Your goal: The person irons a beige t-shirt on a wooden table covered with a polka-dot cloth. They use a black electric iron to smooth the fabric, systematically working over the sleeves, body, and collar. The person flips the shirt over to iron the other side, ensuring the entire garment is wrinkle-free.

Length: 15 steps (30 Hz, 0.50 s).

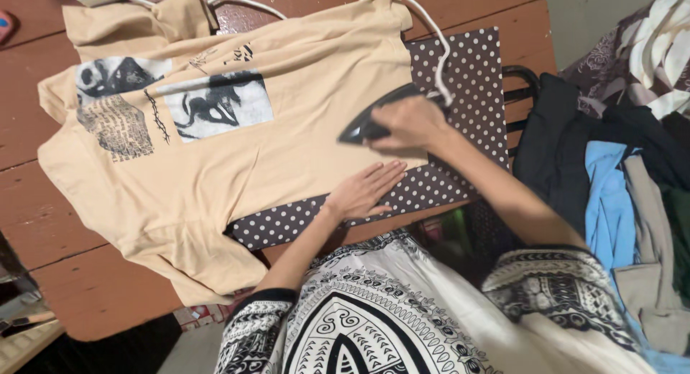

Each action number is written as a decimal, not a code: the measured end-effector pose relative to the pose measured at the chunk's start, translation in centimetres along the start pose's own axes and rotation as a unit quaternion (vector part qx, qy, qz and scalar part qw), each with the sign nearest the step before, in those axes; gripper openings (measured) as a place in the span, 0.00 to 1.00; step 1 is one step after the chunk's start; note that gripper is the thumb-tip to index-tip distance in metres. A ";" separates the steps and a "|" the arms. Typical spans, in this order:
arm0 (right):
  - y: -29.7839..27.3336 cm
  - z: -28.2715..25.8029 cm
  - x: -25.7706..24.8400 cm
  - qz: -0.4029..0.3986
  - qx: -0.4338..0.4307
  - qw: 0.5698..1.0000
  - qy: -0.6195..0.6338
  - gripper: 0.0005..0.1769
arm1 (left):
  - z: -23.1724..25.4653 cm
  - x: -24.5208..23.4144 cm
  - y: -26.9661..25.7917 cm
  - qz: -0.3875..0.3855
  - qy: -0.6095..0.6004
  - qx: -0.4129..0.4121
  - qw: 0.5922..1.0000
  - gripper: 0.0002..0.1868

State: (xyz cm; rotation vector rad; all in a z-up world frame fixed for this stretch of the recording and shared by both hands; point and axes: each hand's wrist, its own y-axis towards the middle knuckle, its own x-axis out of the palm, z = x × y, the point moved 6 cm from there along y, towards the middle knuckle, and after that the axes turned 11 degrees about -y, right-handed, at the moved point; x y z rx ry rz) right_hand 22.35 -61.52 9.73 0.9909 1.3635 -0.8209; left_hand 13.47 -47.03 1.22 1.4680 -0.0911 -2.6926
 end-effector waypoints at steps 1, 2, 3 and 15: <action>0.2 -1.0 -0.3 0.032 -0.049 0.998 -0.014 0.31 | 0.0 0.1 -0.2 -0.011 0.002 0.001 1.000 0.46; 0.4 -1.6 -0.5 0.063 -0.098 0.993 -0.030 0.31 | -0.1 0.1 -0.2 -0.020 0.005 0.001 1.000 0.46; 1.2 -1.3 -0.6 0.080 -0.096 0.991 -0.040 0.30 | -0.1 0.0 -0.2 -0.019 0.002 0.003 1.000 0.46; 8.9 2.2 1.3 0.095 0.186 0.977 -0.037 0.31 | 0.6 -0.7 -0.3 0.057 0.088 0.034 0.994 0.31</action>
